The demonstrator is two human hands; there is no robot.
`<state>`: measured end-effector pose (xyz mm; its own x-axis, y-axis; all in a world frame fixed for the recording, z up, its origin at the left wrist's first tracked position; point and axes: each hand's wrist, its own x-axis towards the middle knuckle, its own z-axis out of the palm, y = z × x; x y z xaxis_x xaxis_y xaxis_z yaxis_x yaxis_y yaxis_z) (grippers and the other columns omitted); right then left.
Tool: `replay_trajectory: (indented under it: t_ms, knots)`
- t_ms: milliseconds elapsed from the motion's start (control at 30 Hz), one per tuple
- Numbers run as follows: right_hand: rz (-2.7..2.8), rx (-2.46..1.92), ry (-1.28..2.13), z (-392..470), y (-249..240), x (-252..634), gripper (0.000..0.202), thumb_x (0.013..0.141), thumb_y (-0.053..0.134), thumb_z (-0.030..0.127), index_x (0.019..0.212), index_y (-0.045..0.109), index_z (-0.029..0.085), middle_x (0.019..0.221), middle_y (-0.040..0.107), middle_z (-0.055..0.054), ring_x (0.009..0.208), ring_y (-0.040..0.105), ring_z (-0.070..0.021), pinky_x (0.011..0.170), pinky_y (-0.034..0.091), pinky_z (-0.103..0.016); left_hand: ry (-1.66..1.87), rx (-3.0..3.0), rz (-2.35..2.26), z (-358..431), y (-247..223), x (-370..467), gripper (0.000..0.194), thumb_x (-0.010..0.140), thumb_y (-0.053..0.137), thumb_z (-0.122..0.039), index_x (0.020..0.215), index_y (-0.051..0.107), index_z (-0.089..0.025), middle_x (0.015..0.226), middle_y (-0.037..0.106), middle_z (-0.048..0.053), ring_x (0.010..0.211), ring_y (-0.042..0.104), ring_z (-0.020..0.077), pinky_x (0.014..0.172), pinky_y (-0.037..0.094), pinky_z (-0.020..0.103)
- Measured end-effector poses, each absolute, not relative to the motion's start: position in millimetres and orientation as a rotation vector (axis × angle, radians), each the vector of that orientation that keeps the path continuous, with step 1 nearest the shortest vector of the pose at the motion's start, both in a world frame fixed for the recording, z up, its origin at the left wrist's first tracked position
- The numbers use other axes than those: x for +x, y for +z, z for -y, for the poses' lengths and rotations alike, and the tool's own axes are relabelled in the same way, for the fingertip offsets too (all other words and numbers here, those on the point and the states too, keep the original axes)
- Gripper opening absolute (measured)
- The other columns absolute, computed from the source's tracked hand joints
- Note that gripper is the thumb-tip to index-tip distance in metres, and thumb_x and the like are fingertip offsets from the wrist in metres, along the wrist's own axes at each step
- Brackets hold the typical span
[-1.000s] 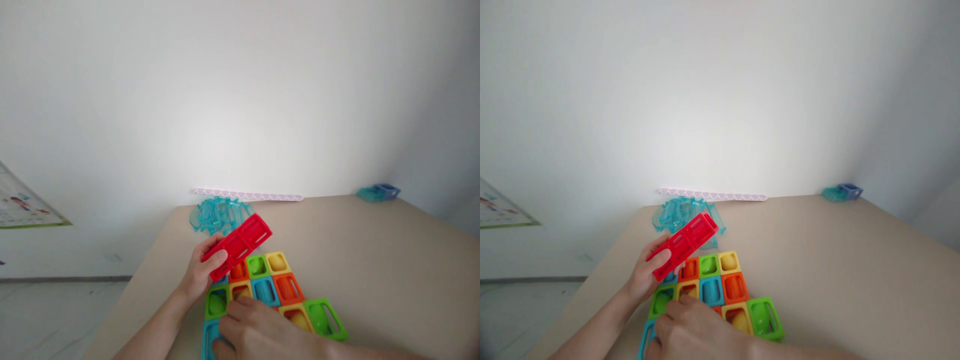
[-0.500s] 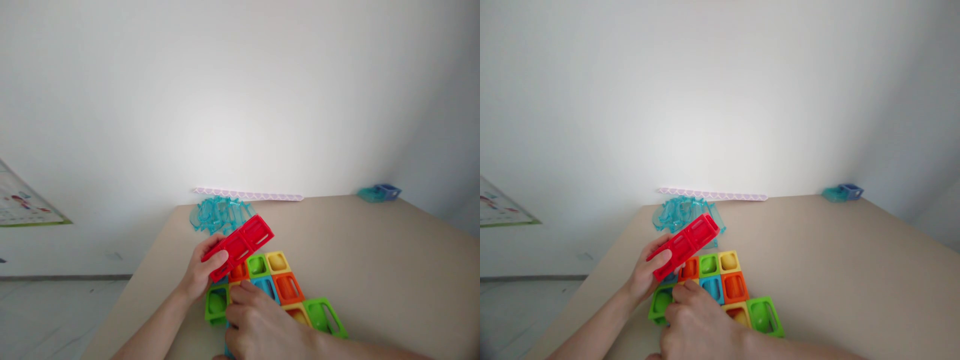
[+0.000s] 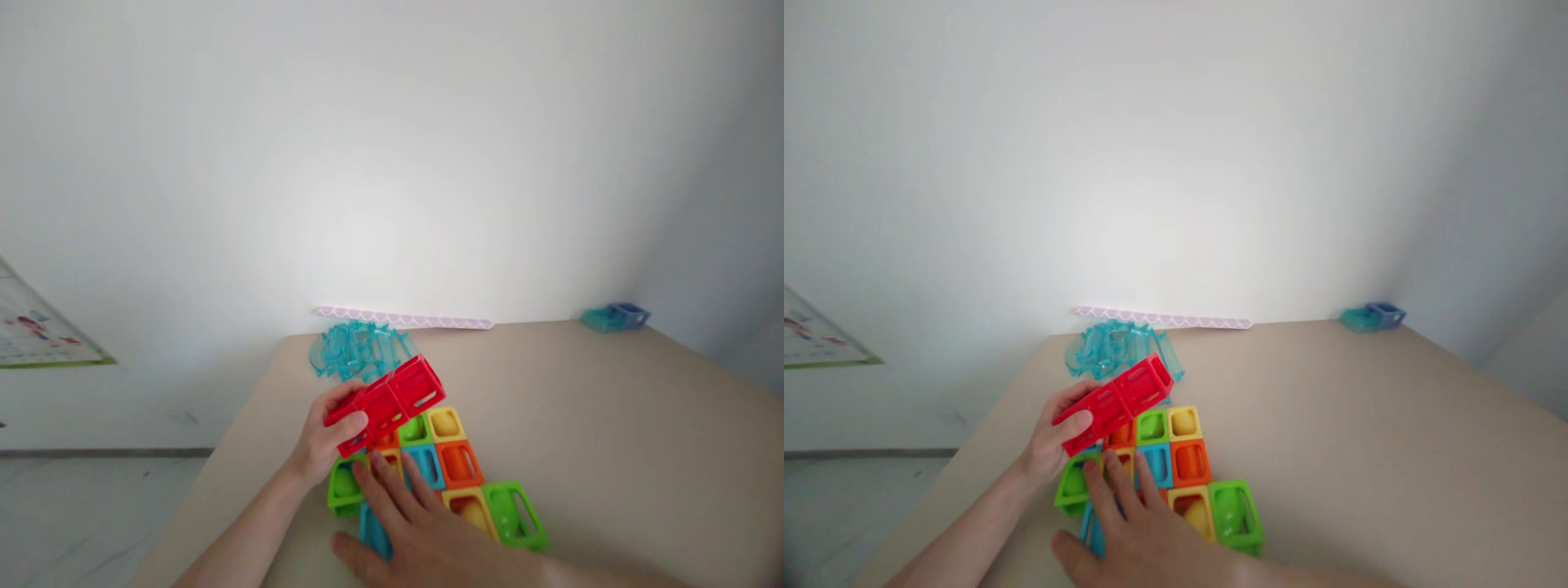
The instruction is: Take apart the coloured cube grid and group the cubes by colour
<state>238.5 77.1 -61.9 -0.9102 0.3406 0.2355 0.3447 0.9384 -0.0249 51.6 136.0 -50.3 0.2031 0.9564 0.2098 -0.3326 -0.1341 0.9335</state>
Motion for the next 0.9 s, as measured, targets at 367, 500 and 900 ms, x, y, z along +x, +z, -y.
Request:
replay_trajectory:
  t_ms: [367,500,900]
  knots:
    - [2.328,-0.848,0.226,-99.3,33.9,264.0,0.034,0.085,0.063,0.031,0.115,0.057,0.017,0.101,0.062,-0.01,0.094,0.058,-0.0236,0.083,0.048,-0.037,1.356,1.245,-0.766,-138.9,-54.9,48.1,0.051,0.062,0.083,-0.024,0.107,0.06,-0.017,0.089,0.071,0.005,0.078,0.069,0.0211,0.07,0.055,0.027]
    - [2.516,-1.103,0.385,-128.1,28.3,272.0,0.049,0.077,0.07,0.038,0.119,0.057,0.015,0.103,0.063,-0.011,0.093,0.059,-0.0266,0.082,0.047,-0.039,1.31,1.44,-0.854,-136.6,-51.9,43.8,0.054,0.063,0.082,-0.025,0.111,0.059,-0.017,0.095,0.069,0.005,0.085,0.067,0.0216,0.075,0.055,0.027]
    - [2.621,-1.037,0.355,-146.6,13.9,273.6,0.027,0.071,0.07,0.036,0.085,0.056,0.018,0.084,0.059,-0.005,0.075,0.055,-0.0199,0.068,0.041,-0.03,1.291,2.181,-0.896,-137.9,-39.6,38.9,0.037,0.069,0.078,-0.022,0.104,0.067,-0.02,0.098,0.066,0.007,0.091,0.063,0.0202,0.083,0.052,0.03]
